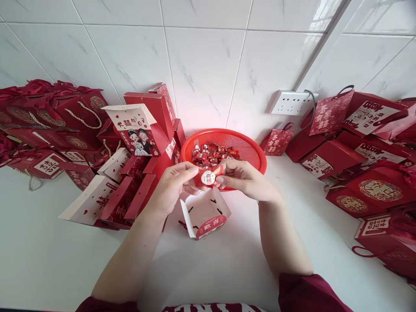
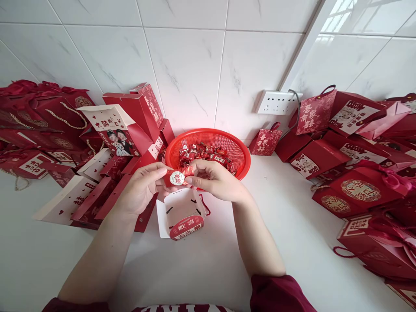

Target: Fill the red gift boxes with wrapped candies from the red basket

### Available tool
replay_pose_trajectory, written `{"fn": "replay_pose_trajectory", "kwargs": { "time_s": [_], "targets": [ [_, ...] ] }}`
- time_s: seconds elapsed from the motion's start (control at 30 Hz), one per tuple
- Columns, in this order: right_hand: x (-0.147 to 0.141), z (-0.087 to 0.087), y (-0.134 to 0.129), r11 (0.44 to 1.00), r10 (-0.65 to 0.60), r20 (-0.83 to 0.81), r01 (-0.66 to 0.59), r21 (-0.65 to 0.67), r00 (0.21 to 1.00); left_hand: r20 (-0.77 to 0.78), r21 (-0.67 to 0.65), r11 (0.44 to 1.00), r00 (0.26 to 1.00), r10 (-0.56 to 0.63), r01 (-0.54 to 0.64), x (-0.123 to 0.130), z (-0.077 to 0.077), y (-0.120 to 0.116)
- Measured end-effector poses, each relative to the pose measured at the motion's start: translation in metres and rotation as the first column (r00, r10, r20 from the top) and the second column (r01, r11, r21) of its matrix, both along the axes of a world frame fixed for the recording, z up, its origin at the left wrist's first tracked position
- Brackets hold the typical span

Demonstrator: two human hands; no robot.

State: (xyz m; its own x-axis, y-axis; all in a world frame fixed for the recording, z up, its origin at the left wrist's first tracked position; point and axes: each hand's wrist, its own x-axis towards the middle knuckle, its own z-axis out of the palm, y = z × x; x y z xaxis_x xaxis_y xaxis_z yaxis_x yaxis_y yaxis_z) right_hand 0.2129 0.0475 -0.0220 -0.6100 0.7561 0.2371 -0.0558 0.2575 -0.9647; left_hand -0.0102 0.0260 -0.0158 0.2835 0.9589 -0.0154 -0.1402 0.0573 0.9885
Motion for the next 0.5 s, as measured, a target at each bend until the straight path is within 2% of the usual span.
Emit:
{"fn": "replay_pose_trajectory", "kwargs": {
  "time_s": [0.1, 0.23, 0.3, 0.5],
  "targets": [
    [0.006, 0.003, 0.000, 0.981, -0.069, 0.129, 0.044, 0.189, 0.989, -0.094, 0.115, 0.992, 0.995, -0.038, 0.049, -0.004, 0.001, 0.000],
    [0.013, 0.010, -0.002, 0.893, -0.134, 0.248, 0.009, 0.449, 0.960, -0.190, 0.263, 0.958, 0.979, -0.069, 0.118, -0.007, 0.008, -0.005],
    [0.014, 0.012, -0.003, 0.870, -0.128, 0.235, -0.004, 0.492, 0.964, -0.230, 0.281, 0.951, 0.971, -0.064, 0.129, -0.006, 0.011, -0.007],
    [0.004, 0.009, -0.004, 0.874, -0.093, 0.234, -0.034, 0.484, 0.968, -0.400, 0.323, 0.942, 0.915, 0.051, 0.089, -0.004, 0.005, -0.004]
  ]
}}
